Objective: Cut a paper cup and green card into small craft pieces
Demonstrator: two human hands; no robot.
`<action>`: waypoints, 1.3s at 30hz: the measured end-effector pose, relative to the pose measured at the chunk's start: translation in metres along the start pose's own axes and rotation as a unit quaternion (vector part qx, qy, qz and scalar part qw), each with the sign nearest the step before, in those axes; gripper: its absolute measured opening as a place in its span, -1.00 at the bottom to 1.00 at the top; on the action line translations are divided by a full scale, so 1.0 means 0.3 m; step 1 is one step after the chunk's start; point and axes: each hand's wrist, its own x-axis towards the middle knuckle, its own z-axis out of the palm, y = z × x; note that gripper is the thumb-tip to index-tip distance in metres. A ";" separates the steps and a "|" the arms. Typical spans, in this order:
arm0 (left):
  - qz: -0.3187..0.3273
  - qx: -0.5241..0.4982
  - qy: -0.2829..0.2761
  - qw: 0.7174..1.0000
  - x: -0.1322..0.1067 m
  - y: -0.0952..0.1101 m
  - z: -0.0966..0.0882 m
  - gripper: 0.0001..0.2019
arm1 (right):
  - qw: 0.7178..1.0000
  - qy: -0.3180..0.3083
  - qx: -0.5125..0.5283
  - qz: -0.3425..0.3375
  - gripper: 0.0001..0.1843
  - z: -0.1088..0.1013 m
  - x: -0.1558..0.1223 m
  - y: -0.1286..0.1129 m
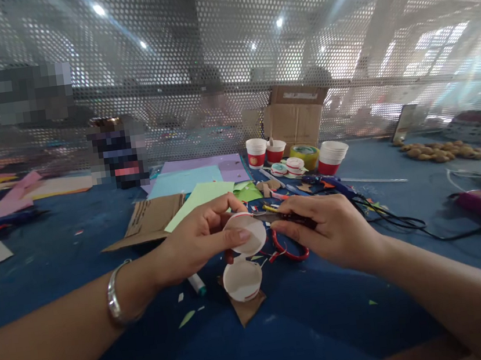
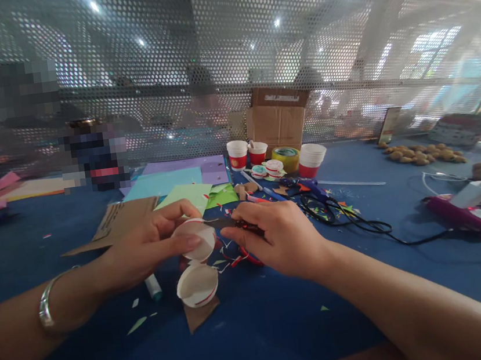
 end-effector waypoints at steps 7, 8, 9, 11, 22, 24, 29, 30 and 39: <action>-0.013 0.003 0.069 0.997 -0.003 0.006 0.029 -0.80 | 0.999 -0.003 0.030 0.017 -0.71 -0.001 0.006 -0.009; -0.015 0.007 0.083 0.996 -0.003 0.007 0.036 -0.80 | 0.999 -0.004 0.030 0.019 -0.71 0.002 0.007 -0.009; -0.018 0.011 0.096 0.995 -0.004 0.008 0.043 -0.79 | 0.999 -0.005 0.028 0.023 -0.72 0.005 0.007 -0.009; -0.026 0.007 0.113 0.993 -0.006 0.005 0.057 -0.76 | 0.999 -0.005 0.021 0.030 -0.72 0.012 0.008 -0.007; -0.098 -0.128 0.158 0.974 -0.027 0.021 0.116 -0.73 | 0.999 -0.022 -0.017 0.027 -0.65 0.019 0.003 -0.018; -0.109 -0.147 0.153 0.971 -0.031 0.027 0.120 -0.74 | 0.999 -0.025 -0.016 0.027 -0.65 0.017 0.004 -0.020; -0.125 -0.161 0.138 0.969 -0.032 0.033 0.120 -0.76 | 0.998 -0.039 0.016 0.048 -0.63 0.013 0.010 -0.023; -0.125 -0.162 0.136 0.969 -0.030 0.034 0.118 -0.76 | 0.997 -0.042 0.026 0.056 -0.63 0.013 0.012 -0.024; -0.094 -0.129 0.169 0.973 -0.021 0.025 0.102 -0.78 | 0.982 -0.016 0.113 0.153 -0.62 0.016 0.033 0.008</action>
